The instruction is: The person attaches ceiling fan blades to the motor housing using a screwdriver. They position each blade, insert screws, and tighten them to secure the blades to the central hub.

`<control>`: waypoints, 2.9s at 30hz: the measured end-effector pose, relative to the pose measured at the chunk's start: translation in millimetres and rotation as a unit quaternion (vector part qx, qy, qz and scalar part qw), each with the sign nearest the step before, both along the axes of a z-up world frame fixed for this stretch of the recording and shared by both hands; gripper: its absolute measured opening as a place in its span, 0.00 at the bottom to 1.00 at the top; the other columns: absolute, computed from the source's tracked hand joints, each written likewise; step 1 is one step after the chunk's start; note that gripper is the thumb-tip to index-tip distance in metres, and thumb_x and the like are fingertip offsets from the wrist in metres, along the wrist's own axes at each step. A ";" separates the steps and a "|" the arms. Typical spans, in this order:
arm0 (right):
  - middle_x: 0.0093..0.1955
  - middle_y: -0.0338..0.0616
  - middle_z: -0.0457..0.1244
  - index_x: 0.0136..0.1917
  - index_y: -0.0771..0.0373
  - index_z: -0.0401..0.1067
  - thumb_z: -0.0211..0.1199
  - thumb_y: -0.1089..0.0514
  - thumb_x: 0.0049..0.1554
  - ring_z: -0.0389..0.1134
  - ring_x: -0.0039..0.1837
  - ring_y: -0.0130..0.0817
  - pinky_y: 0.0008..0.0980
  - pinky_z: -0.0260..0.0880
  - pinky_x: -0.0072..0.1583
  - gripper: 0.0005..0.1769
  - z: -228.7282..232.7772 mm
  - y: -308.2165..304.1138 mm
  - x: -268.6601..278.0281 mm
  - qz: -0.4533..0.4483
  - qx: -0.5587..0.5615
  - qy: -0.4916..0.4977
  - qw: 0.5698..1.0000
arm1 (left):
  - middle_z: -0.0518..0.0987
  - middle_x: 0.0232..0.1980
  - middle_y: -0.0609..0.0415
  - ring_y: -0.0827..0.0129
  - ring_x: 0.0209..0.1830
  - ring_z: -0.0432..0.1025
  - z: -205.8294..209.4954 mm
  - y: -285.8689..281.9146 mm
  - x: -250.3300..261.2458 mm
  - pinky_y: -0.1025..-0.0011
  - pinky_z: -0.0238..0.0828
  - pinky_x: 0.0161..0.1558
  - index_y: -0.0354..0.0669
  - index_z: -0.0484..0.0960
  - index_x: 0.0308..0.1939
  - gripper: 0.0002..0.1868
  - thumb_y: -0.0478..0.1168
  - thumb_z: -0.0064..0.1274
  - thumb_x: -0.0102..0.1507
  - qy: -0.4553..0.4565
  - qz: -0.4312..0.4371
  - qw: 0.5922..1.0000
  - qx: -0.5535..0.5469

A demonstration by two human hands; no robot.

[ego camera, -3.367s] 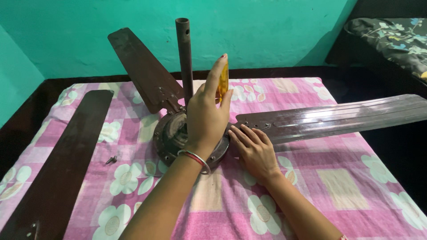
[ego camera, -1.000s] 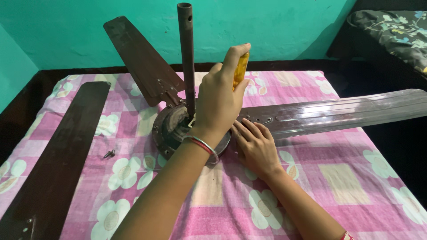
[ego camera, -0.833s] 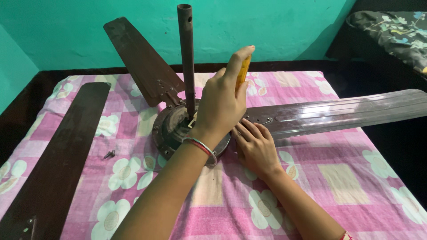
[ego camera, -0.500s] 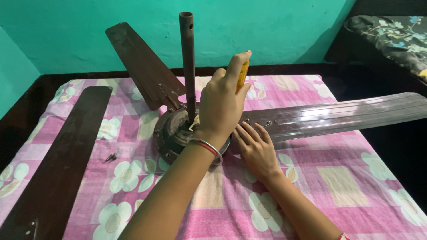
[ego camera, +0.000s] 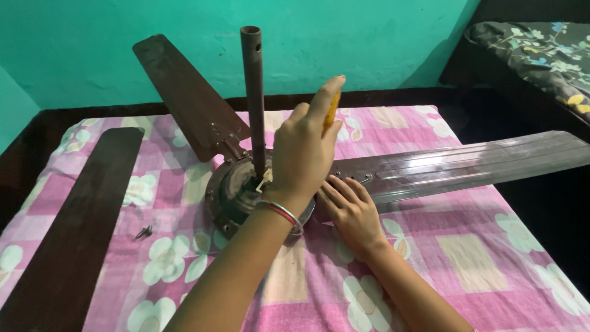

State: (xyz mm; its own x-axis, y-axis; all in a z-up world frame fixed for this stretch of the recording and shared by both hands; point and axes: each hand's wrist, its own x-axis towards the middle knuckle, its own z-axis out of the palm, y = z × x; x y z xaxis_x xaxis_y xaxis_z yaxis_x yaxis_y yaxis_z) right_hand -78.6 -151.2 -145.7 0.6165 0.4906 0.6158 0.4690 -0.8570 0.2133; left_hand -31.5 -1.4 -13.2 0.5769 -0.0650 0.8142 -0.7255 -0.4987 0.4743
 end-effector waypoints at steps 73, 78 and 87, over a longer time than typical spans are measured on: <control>0.70 0.57 0.63 0.66 0.70 0.71 0.58 0.67 0.57 0.62 0.73 0.49 0.45 0.58 0.75 0.23 -9.5 17.3 27.5 0.010 0.085 0.073 0.994 | 0.79 0.51 0.47 0.56 0.58 0.74 -158.7 150.7 -70.4 0.62 0.70 0.58 0.38 0.84 0.52 0.15 0.38 0.58 0.62 -0.174 0.090 0.913 0.358; 0.68 0.60 0.63 0.68 0.71 0.71 0.62 0.60 0.56 0.64 0.70 0.52 0.44 0.64 0.70 0.27 -6.5 26.6 -16.1 0.120 0.033 0.025 0.992 | 0.81 0.54 0.48 0.57 0.59 0.75 -157.5 186.6 -63.1 0.62 0.75 0.59 0.38 0.83 0.49 0.14 0.32 0.54 0.59 -0.131 0.112 0.932 0.319; 0.61 0.48 0.67 0.63 0.66 0.74 0.64 0.58 0.57 0.69 0.66 0.42 0.42 0.67 0.71 0.21 4.2 21.0 -19.3 0.195 -0.040 -0.073 0.977 | 0.83 0.52 0.50 0.59 0.57 0.78 -156.4 183.2 -66.9 0.65 0.76 0.54 0.38 0.83 0.48 0.12 0.32 0.56 0.59 -0.114 0.112 0.938 0.307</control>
